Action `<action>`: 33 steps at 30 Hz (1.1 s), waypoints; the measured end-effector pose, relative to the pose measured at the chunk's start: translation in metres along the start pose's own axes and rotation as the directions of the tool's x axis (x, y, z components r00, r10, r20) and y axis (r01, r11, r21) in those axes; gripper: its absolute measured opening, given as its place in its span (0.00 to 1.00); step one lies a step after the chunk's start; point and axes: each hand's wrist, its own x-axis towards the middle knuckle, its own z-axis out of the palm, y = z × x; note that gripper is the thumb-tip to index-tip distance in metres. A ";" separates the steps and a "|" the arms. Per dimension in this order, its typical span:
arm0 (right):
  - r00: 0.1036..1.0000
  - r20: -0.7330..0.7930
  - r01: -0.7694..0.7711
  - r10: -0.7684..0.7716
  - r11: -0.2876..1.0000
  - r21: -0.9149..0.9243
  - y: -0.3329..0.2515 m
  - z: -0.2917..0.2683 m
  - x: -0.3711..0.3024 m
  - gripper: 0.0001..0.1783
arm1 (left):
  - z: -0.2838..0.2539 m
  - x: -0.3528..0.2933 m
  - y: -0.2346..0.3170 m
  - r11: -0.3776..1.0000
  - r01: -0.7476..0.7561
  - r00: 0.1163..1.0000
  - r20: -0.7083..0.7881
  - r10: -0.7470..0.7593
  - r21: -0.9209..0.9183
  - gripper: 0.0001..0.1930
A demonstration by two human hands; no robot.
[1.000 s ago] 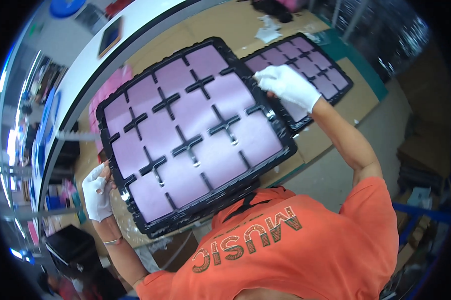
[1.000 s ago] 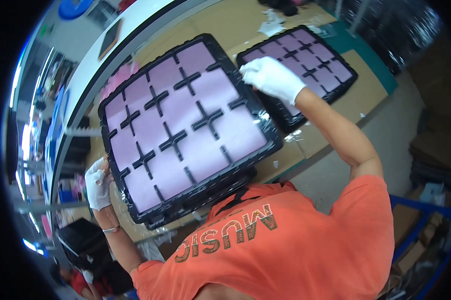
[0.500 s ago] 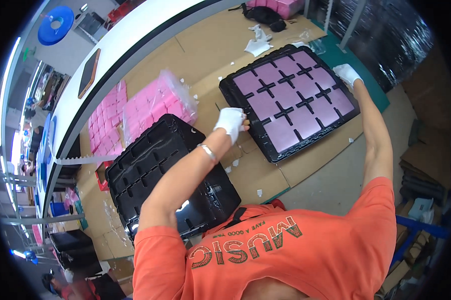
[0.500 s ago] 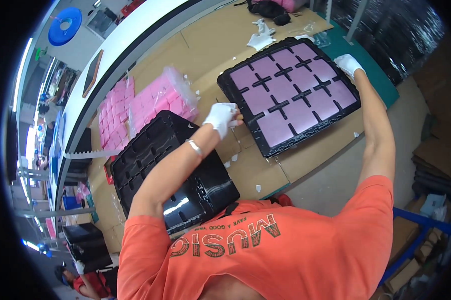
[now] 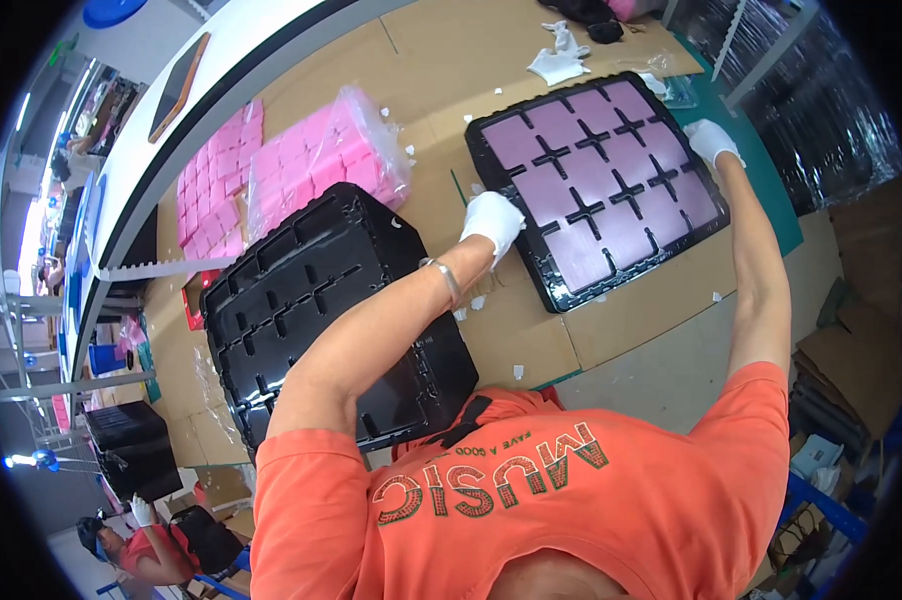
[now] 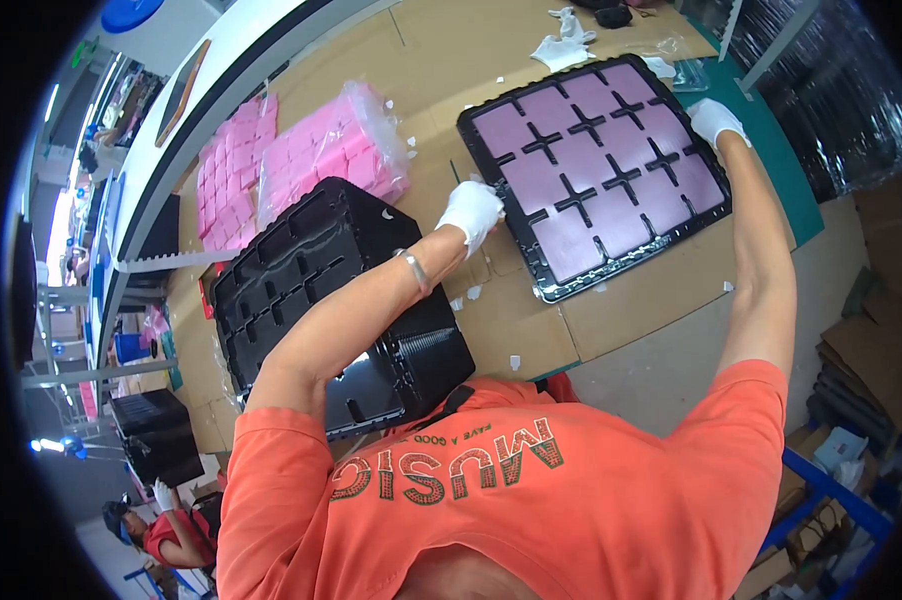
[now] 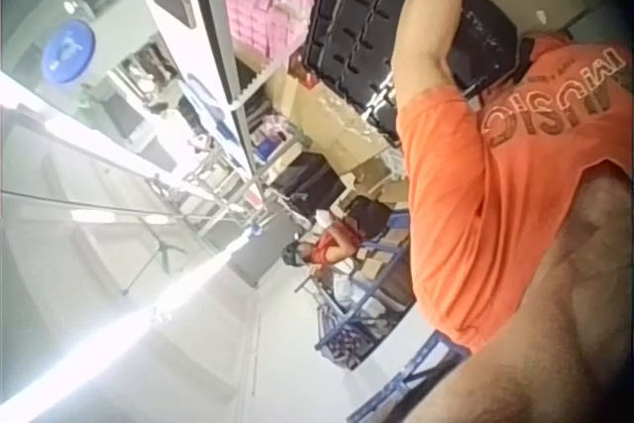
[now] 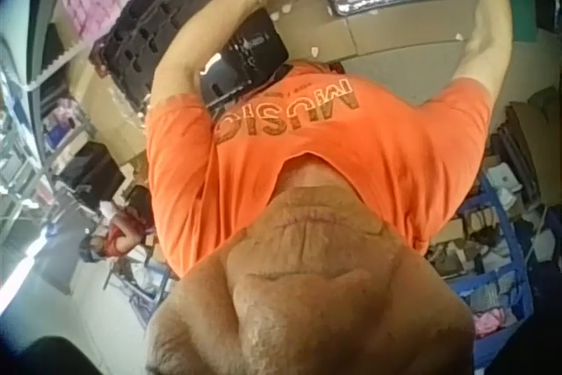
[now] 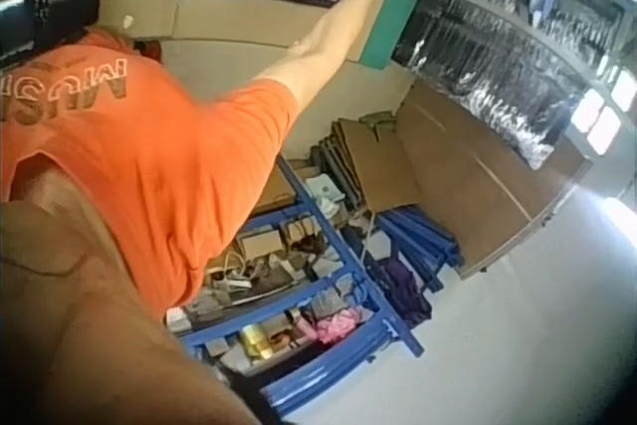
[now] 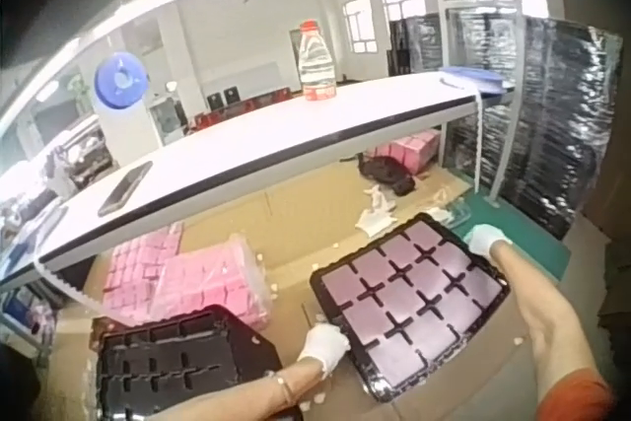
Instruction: The person applies adhesive pieces from a strip onto black plastic trays, fits pink foam sheets into each tray, and stacks the finished trays.
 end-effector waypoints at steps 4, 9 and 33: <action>0.992 -0.060 -0.118 0.115 0.992 -0.047 -0.033 0.005 -0.007 0.16 | -0.009 -0.009 0.003 0.996 0.064 0.997 -0.046 -0.067 -0.057 0.10; 0.992 -0.122 -0.032 0.007 0.978 -0.206 -0.048 0.002 -0.008 0.21 | -0.003 -0.036 -0.012 0.967 -0.249 0.963 -0.121 0.240 -0.062 0.09; 0.754 -0.406 0.653 -0.517 0.519 0.552 -0.577 -0.085 -0.285 0.13 | 0.050 -0.366 -0.427 -0.097 -0.322 0.615 -0.130 -0.778 -0.942 0.11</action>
